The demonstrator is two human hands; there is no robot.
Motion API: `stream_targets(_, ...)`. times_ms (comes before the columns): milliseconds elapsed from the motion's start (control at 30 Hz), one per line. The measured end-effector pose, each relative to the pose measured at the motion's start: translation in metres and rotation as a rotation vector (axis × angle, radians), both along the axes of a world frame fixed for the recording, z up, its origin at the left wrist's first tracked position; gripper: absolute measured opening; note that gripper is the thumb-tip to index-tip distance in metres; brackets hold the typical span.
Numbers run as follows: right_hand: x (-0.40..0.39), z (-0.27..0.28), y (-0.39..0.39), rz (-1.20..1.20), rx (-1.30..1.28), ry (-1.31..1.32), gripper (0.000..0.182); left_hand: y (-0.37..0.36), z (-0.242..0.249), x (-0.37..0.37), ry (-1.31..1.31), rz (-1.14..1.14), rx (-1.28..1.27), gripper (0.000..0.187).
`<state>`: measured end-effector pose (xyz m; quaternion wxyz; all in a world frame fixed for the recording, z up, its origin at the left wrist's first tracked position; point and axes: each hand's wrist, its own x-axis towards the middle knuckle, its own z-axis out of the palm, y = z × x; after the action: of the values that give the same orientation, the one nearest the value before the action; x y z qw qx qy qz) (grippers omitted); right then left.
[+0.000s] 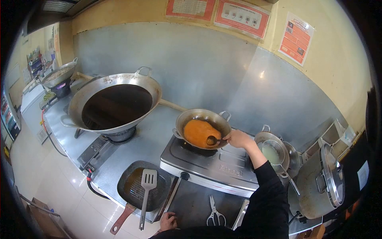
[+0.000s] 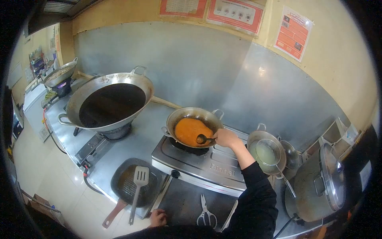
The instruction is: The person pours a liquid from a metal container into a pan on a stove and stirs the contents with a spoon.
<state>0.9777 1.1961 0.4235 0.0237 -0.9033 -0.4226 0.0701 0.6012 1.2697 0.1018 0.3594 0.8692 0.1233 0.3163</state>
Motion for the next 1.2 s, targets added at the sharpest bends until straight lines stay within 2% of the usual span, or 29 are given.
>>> stream_targets(67,-0.003,-0.003,0.003,0.028,-0.061,-0.018,0.027,0.001,0.001,-0.001,0.023,-0.019,0.01,0.019)
stream_targets(167,0.026,-0.045,0.015,0.034,-0.136,-0.069,0.023,-0.001,0.013,-0.001,0.073,-0.001,-0.016,0.015)
stream_targets(267,0.038,-0.057,0.033,-0.083,-0.135,-0.042,0.021,0.0,0.016,-0.002,0.087,-0.002,-0.001,0.016)
stream_targets(367,0.064,-0.076,0.052,-0.056,-0.069,-0.004,0.021,0.001,0.008,-0.001,0.065,-0.003,0.011,0.018)
stream_targets(500,0.102,-0.09,0.075,0.062,-0.109,-0.087,0.018,-0.005,0.0,-0.003,0.135,0.042,-0.162,0.016)
stream_targets(567,0.122,-0.093,0.081,0.215,-0.187,-0.125,0.015,-0.001,0.004,-0.001,0.076,0.012,-0.002,0.016)
stream_targets(600,0.125,-0.093,0.079,-0.018,-0.058,0.103,0.014,0.001,0.006,0.0,0.047,-0.004,0.079,0.016)
stream_targets(667,0.124,-0.09,0.074,-0.489,0.2,0.559,0.013,-0.006,0.004,-0.003,0.156,0.046,-0.195,0.015)
stream_targets(700,0.129,-0.095,0.075,-0.543,0.221,0.6,0.013,-0.01,0.003,-0.005,0.212,0.07,-0.334,0.015)
stream_targets(733,0.14,-0.105,0.078,-0.599,0.243,0.641,0.013,-0.01,0.005,-0.004,0.172,0.079,-0.23,0.014)
stream_targets(800,0.133,-0.105,0.074,-0.576,0.259,0.514,0.014,-0.005,0.01,0.002,0.092,0.088,-0.024,0.013)
stream_targets(967,0.054,-0.071,0.064,-0.169,0.21,-0.31,0.014,-0.005,0.02,0.004,0.045,0.08,0.006,0.013)
stream_targets(1000,0.04,-0.063,0.054,-0.145,0.151,-0.353,0.013,-0.006,0.024,0.003,0.043,0.078,0.026,0.013)
stream_targets(1100,0.013,-0.06,0.025,-0.072,0.027,-0.45,0.017,-0.008,0.019,0.002,0.127,0.1,-0.038,0.012)
stream_targets(1167,0.007,-0.071,0.0,-0.028,0.029,-0.482,0.021,-0.006,-0.029,0.004,0.145,0.086,-0.469,0.011)
stream_targets(1200,0.0,-0.074,-0.012,-0.007,0.083,-0.529,0.023,-0.006,-0.03,0.001,0.135,0.072,-0.46,0.011)
